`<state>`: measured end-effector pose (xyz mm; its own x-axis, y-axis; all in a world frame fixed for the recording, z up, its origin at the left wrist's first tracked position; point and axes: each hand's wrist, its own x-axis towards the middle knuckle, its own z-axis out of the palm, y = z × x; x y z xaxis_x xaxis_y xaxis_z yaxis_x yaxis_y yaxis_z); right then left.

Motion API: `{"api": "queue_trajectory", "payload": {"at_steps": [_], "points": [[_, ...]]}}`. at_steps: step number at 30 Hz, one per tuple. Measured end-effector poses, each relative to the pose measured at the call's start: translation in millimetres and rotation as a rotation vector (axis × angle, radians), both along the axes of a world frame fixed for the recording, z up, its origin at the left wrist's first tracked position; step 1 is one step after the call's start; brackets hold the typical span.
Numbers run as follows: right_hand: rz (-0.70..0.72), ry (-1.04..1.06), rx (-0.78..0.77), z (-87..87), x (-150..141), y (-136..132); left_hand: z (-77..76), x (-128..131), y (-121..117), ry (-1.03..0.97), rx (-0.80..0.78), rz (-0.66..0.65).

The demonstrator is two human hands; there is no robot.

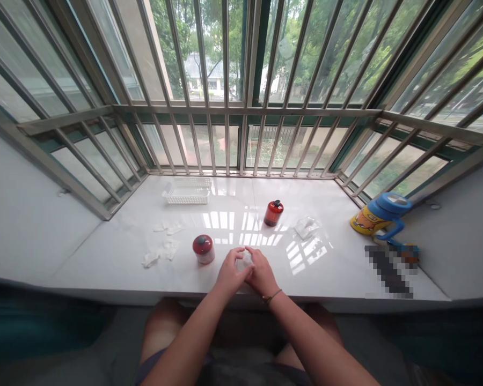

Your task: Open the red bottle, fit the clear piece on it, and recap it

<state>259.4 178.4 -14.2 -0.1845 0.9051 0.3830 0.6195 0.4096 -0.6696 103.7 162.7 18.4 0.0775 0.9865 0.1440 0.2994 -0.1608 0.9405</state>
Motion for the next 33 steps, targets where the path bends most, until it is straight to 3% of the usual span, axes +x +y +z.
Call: {"api": "queue_trajectory", "payload": {"at_steps": [6, 11, 20, 25, 29, 33], "points": [[0.005, -0.005, 0.007, 3.7, 1.7, -3.8, -6.7, -9.6, -13.0, -0.225, -0.159, -0.010], [0.012, -0.020, 0.000, 2.4, 2.8, -3.1, 0.7, -11.0, -15.4, -0.150, -0.119, -0.091], [-0.014, -0.064, -0.002, 0.0, 2.6, -3.4, 8.7, -6.4, -13.6, -0.160, -0.158, -0.073], [-0.017, -0.066, 0.007, -2.5, 2.9, -2.0, 8.6, -6.9, -11.4, -0.275, -0.237, -0.029], [-0.014, -0.052, 0.020, -4.2, 3.3, -1.8, 12.7, -6.8, -10.7, -0.199, -0.192, -0.077], [-0.022, -0.050, 0.026, -3.4, 2.7, -2.1, 11.5, -6.5, -10.5, -0.227, -0.210, -0.025]]}}
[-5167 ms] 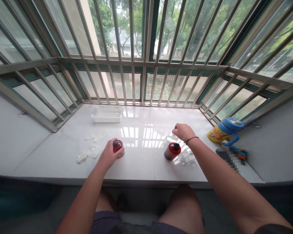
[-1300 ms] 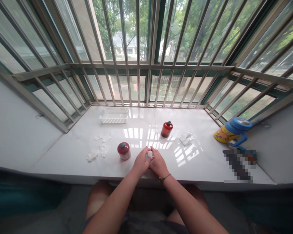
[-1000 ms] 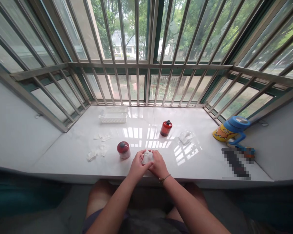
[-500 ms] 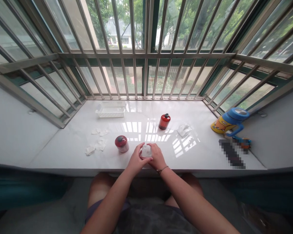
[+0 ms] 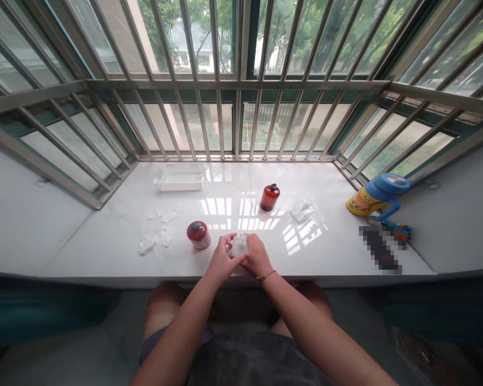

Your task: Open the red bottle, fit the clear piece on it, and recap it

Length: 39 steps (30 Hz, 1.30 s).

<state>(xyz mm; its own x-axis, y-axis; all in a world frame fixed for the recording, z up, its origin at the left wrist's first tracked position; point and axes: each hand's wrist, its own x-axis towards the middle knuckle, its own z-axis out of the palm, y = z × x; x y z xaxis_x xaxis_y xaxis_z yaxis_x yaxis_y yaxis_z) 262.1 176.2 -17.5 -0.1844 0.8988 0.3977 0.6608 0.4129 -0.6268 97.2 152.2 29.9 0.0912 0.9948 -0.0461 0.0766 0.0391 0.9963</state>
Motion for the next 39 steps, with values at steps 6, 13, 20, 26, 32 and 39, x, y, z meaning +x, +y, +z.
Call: {"api": "queue_trajectory", "payload": {"at_steps": [6, 13, 20, 26, 32, 39], "points": [[0.000, 0.020, 0.004, 0.4, -0.9, -0.4, 2.5, -0.8, 4.8, 0.195, 0.134, -0.055], [0.008, 0.023, -0.009, -0.6, -0.4, -0.2, 18.6, 3.1, 10.4, 0.231, 0.267, 0.041], [0.008, 0.024, -0.011, -2.3, 1.1, -0.8, 20.0, -0.4, 13.8, 0.189, 0.301, 0.127], [0.015, 0.021, -0.001, -1.3, 1.9, -0.2, 25.5, -5.1, 13.4, 0.164, 0.315, 0.196], [0.016, 0.017, 0.006, -1.4, 2.2, -0.2, 27.5, -7.7, 13.8, 0.204, 0.307, 0.195], [0.012, 0.017, 0.002, -1.2, 1.5, -0.4, 33.2, -5.0, 9.9, 0.330, 0.385, 0.203]]}}
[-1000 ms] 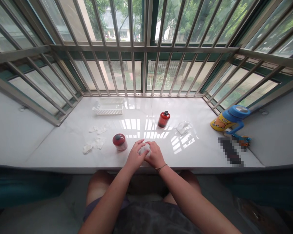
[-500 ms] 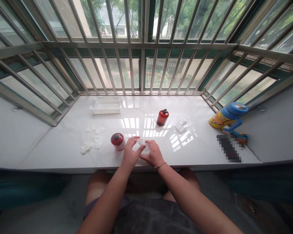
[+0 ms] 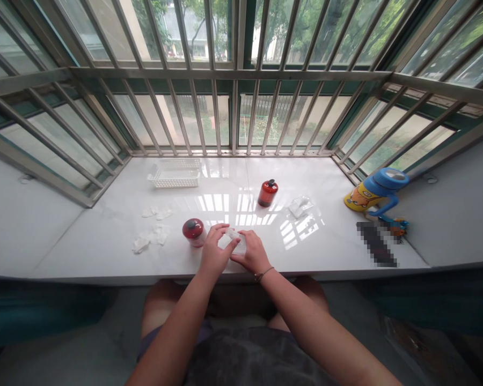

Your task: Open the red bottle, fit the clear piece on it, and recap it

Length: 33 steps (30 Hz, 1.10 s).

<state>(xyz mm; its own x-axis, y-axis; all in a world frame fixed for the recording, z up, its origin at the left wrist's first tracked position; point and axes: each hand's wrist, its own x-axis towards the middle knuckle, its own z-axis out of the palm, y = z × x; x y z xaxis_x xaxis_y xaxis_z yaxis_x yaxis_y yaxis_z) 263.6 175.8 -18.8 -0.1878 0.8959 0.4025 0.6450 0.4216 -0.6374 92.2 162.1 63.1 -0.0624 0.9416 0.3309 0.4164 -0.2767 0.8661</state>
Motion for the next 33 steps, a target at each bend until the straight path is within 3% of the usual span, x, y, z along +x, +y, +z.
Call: {"api": "queue_trajectory", "payload": {"at_steps": [5, 13, 23, 26, 29, 33], "points": [[-0.003, 0.009, -0.003, -1.2, -0.1, 0.1, 10.0, 4.7, -6.2, 0.148, 0.138, -0.020], [-0.001, 0.019, -0.005, -0.9, -1.3, 1.3, 16.1, 10.2, -13.3, 0.305, 0.182, -0.026], [0.009, 0.023, -0.010, -1.0, 0.2, -0.2, 28.9, 3.1, -25.7, 0.320, 0.286, 0.040], [0.009, 0.014, -0.016, 1.6, 0.5, -1.2, 41.7, -6.2, -34.7, 0.326, 0.321, 0.053], [0.009, 0.003, -0.020, 5.2, 0.8, -2.2, 63.9, -21.4, -47.6, 0.331, 0.394, 0.089], [0.010, -0.003, -0.021, 7.9, 1.2, -2.9, 91.3, -59.1, -60.5, 0.441, 0.501, 0.245]]}}
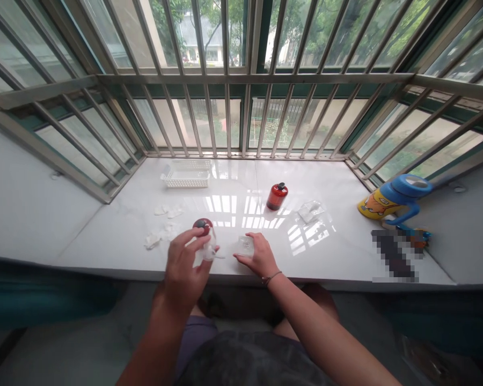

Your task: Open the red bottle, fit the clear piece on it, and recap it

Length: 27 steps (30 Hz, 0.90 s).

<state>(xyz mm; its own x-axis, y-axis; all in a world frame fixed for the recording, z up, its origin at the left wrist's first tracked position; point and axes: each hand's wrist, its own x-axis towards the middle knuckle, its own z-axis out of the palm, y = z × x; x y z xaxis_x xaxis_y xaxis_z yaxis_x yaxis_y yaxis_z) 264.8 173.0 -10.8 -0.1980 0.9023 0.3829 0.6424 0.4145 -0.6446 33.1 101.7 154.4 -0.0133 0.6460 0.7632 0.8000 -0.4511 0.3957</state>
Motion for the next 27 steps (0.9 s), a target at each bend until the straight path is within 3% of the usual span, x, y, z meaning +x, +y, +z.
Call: {"api": "queue_trajectory", "payload": {"at_steps": [2, 5, 8, 11, 15, 19, 23, 27], "points": [[-0.001, 0.001, 0.001, 0.1, 0.0, -0.1, 1.8, -27.3, 2.1, 0.098, 0.033, 0.085], [-0.002, 0.004, 0.004, -0.2, -0.2, -0.3, -13.7, -72.6, 16.9, 0.225, 0.000, 0.223], [0.000, 0.006, 0.008, -0.2, -0.6, -0.5, -40.7, -110.8, 37.9, 0.319, -0.205, 0.354], [-0.001, 0.006, 0.011, 0.0, -0.8, -0.6, -66.1, -132.7, 57.3, 0.378, -0.419, 0.412], [-0.008, 0.008, 0.014, -0.4, -0.8, -0.7, -87.8, -139.7, 76.8, 0.345, -0.596, 0.428], [-0.007, 0.011, 0.015, -1.4, -1.1, -0.5, -97.4, -137.9, 89.0, 0.288, -0.663, 0.339], [-0.004, 0.009, 0.011, -1.9, -1.4, -0.4, -95.0, -132.1, 93.8, 0.231, -0.635, 0.272], [-0.002, 0.010, 0.004, -2.2, -1.5, -0.7, -78.9, -110.6, 90.2, 0.104, -0.578, 0.179]]}}
